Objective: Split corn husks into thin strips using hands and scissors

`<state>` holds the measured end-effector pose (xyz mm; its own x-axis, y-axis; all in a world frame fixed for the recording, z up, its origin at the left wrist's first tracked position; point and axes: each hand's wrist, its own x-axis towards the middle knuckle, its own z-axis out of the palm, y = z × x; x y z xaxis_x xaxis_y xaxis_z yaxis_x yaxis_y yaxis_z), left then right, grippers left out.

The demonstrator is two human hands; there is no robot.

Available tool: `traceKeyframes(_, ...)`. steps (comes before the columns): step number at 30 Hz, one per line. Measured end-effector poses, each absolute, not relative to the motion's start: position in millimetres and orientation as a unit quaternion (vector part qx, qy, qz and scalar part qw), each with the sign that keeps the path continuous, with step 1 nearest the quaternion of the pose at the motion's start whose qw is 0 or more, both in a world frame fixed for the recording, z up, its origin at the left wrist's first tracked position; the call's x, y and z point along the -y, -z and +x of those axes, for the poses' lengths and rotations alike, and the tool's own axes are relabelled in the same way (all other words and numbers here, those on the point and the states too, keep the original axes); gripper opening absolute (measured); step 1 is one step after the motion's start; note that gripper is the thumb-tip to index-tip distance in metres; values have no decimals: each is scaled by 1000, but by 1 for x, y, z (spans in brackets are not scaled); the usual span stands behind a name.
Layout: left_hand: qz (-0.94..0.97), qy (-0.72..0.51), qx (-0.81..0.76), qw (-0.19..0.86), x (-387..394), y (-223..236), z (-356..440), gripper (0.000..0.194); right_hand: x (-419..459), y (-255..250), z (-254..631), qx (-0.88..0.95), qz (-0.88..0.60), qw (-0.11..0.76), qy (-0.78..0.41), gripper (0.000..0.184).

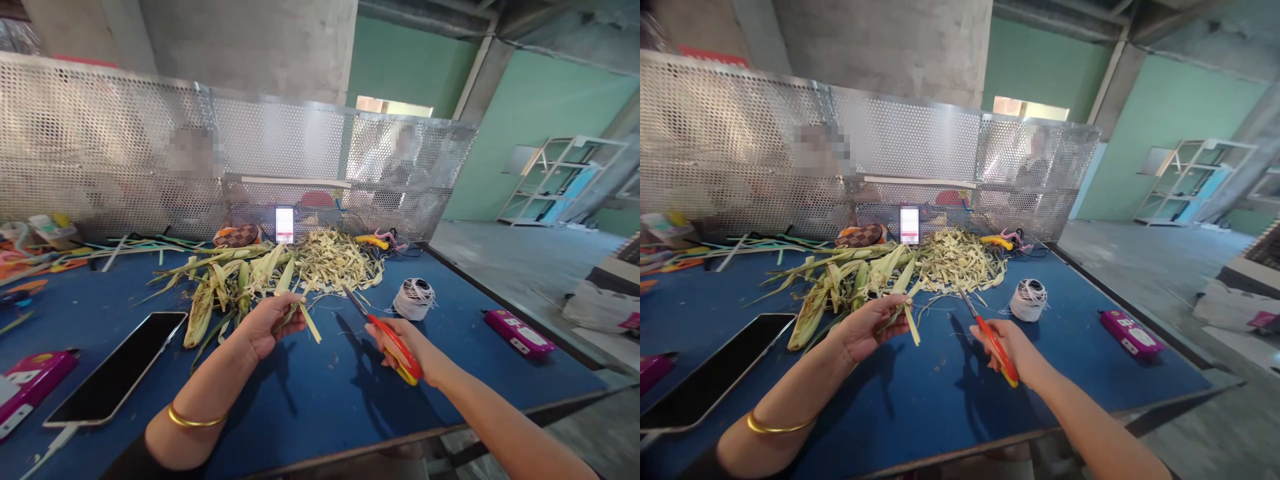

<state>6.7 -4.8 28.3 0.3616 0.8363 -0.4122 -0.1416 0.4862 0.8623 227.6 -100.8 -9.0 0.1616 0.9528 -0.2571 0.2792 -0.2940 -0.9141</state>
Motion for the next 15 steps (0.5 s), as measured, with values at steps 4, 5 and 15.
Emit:
traceKeyframes(4,397,-325,-466,720,8,-31,11,6,97,9,241,603,-749,213,-172,31)
traceKeyframes(5,408,-317,-466,718,9,-32,13,7,97,8,242,612,-764,166,-118,30)
traceKeyframes(15,494,-319,-464,663,1,-56,28,12,80,0,230,632,-775,21,-1,26)
